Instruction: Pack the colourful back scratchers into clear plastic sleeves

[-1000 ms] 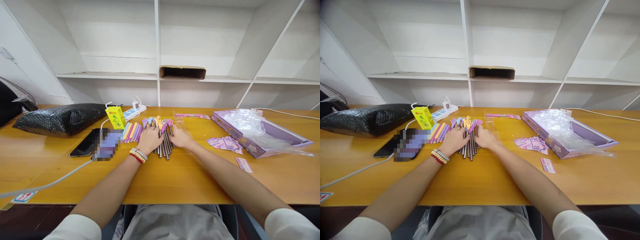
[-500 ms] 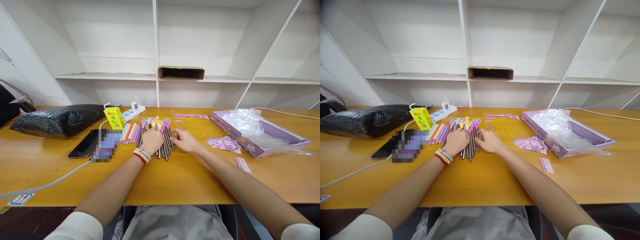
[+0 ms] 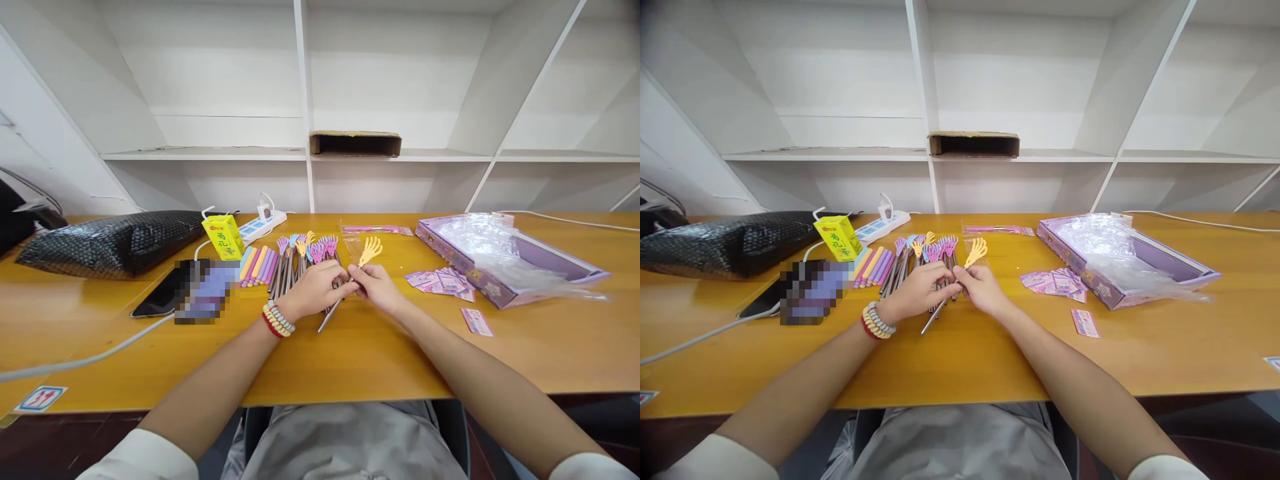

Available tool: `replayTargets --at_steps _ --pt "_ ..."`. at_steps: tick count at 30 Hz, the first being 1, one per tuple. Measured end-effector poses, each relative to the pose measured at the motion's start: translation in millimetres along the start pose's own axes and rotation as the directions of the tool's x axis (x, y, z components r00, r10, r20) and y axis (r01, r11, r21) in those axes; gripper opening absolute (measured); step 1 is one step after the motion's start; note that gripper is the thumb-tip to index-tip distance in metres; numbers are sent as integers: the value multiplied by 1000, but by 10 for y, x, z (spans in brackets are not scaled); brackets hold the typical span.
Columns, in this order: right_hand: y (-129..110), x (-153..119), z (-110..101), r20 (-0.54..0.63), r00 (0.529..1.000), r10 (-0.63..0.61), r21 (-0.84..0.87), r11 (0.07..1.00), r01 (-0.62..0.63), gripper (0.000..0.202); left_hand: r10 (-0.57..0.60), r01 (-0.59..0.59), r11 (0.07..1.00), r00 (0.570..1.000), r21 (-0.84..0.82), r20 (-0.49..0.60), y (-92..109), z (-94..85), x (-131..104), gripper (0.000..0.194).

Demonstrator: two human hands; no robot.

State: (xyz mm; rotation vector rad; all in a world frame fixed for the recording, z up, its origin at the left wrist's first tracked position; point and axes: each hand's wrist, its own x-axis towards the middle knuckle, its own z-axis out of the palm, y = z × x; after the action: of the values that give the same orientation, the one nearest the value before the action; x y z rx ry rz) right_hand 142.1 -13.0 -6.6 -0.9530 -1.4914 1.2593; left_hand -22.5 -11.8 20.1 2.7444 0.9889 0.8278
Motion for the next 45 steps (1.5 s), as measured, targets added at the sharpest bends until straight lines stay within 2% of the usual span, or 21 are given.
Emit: replayTargets --at_steps 2,4,6,7,9,11,13,18,24,26,27,30,32,34,36,38,41,45 --pt "-17 5 -66 -84 996 33 89 996 -26 46 4 -5 999 1000 -37 -26 -102 -100 -19 27" --pt "-18 29 -183 -181 981 64 165 986 -34 45 -43 48 998 994 46 -105 -291 -239 -57 27" --pt "-6 63 -321 -265 961 77 201 979 -23 44 -170 219 948 962 230 -215 -541 -389 -119 27" --pt "3 80 -385 -297 952 77 211 977 -13 44 -265 354 880 919 316 -292 -672 -457 -157 26" --pt "18 108 -482 -344 936 71 220 975 7 44 -447 597 690 796 409 -408 -902 -565 -233 27" --pt "25 124 -523 -367 928 70 222 975 15 44 -570 702 555 712 447 -410 -1050 -621 -292 31" --pt "22 127 -516 -368 927 71 222 975 13 44 -641 731 486 671 480 -373 -1103 -628 -319 38" --pt "7 112 -448 -347 936 62 204 979 11 43 -698 740 385 624 552 -350 -1029 -538 -280 51" --pt "11 109 -463 -348 936 43 197 980 28 43 -745 761 355 581 543 -328 -1006 -511 -264 42" --pt "6 111 -471 -360 932 41 212 977 39 43 -730 763 373 593 529 -339 -1006 -525 -266 41" --pt "1 112 -475 -367 929 44 224 974 43 43 -703 753 402 618 520 -351 -1000 -529 -263 40" --pt "-22 112 -493 -388 920 50 290 954 70 43 -516 646 594 763 480 -388 -927 -503 -229 38" --pt "-45 110 -513 -391 919 51 373 921 108 42 -337 485 748 865 453 -371 -827 -439 -188 34" --pt "-72 104 -535 -389 919 59 470 871 143 41 -183 313 850 930 424 -320 -701 -343 -146 30" --pt "-98 98 -551 -384 920 76 545 823 159 39 -90 195 902 957 385 -275 -582 -240 -112 26" --pt "-112 92 -558 -375 923 85 579 799 161 38 -45 130 930 969 344 -245 -501 -155 -92 23" --pt "-103 91 -545 -349 933 82 570 809 142 37 -27 91 947 978 309 -205 -455 -80 -85 20" --pt "-64 100 -516 -337 937 91 522 847 105 39 -50 96 962 983 257 -179 -442 -38 -94 22"
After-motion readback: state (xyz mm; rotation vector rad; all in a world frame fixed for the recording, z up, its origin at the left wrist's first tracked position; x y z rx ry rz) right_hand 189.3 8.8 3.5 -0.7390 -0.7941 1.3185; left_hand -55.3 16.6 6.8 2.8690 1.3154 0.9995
